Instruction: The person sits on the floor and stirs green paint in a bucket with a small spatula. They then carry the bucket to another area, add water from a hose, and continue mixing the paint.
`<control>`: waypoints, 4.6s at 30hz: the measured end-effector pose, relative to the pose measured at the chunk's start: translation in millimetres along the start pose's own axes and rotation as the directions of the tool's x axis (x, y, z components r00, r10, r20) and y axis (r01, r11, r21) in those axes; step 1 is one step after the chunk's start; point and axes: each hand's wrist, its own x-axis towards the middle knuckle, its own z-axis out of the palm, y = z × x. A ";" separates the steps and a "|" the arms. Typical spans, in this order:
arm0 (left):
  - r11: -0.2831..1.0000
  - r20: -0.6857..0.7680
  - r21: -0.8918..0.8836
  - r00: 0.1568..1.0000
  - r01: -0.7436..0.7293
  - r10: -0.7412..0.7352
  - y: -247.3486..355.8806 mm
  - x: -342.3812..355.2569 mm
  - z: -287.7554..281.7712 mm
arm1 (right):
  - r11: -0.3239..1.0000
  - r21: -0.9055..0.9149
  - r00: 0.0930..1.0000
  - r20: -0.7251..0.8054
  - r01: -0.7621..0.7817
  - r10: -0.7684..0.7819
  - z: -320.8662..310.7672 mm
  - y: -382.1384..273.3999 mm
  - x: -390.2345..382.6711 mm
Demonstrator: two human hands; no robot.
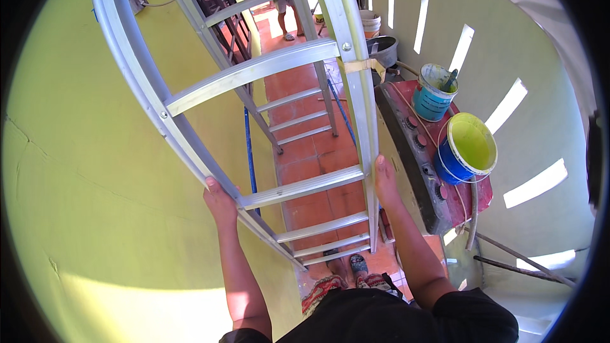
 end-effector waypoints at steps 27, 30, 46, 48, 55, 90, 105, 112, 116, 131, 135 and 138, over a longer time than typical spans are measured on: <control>0.999 0.029 0.032 0.999 0.014 -0.015 18.2 -133.2 -47.9 | 0.979 -0.174 0.992 -0.076 -0.110 0.098 -59.1 -48.9 -130.3; 1.000 0.020 0.012 1.000 0.022 -0.023 12.1 -139.0 -53.2 | 0.982 -0.138 0.991 -0.040 -0.133 0.129 -62.3 -54.4 -137.3; 0.977 -0.098 -0.199 0.990 0.080 -0.101 -33.1 -140.0 -63.3 | 0.957 -0.255 0.900 0.373 -0.135 0.226 -71.5 -51.2 -147.7; 0.975 -0.115 -0.199 0.986 0.094 -0.119 -32.7 -139.4 -63.0 | 0.958 -0.270 0.880 0.427 -0.097 0.210 -69.3 -47.2 -146.5; 0.966 -0.114 -0.226 0.982 0.122 -0.151 -31.4 -142.0 -67.1 | 0.965 -0.235 0.945 0.275 -0.114 0.178 -56.6 -58.7 -148.6; 0.896 0.102 -0.347 0.961 0.278 -0.258 1.7 -455.6 145.8 | 0.572 -0.290 0.337 0.941 0.767 0.025 -155.9 -17.1 -56.5; 0.898 0.003 -0.267 0.932 0.349 -0.362 21.0 -443.3 178.7 | 0.934 -0.268 0.058 0.956 -0.235 0.289 -121.3 -70.0 -45.7; 0.971 -0.121 -0.143 0.970 0.191 -0.209 1.9 -443.7 200.4 | 0.942 0.054 0.309 0.950 -0.331 0.054 -84.1 -82.9 -58.2; 0.990 -0.319 -0.084 0.939 0.109 -0.131 9.8 -448.4 204.7 | 0.896 0.171 0.075 0.985 -0.410 -0.154 -76.5 -71.9 -53.6; 0.980 -0.438 0.059 0.887 0.188 -0.144 14.9 -441.2 233.1 | 0.865 0.179 0.022 0.981 -0.469 -0.191 -65.0 -70.9 -48.7; 0.978 -0.495 0.060 0.857 0.200 -0.145 17.4 -435.2 237.5 | 0.846 0.115 0.094 0.993 -0.520 -0.077 -62.3 -66.3 -44.2; 0.973 -0.493 0.059 0.854 0.222 -0.165 27.5 -432.8 236.6 | 0.859 0.097 0.078 0.995 -0.502 -0.066 -60.5 -68.7 -41.0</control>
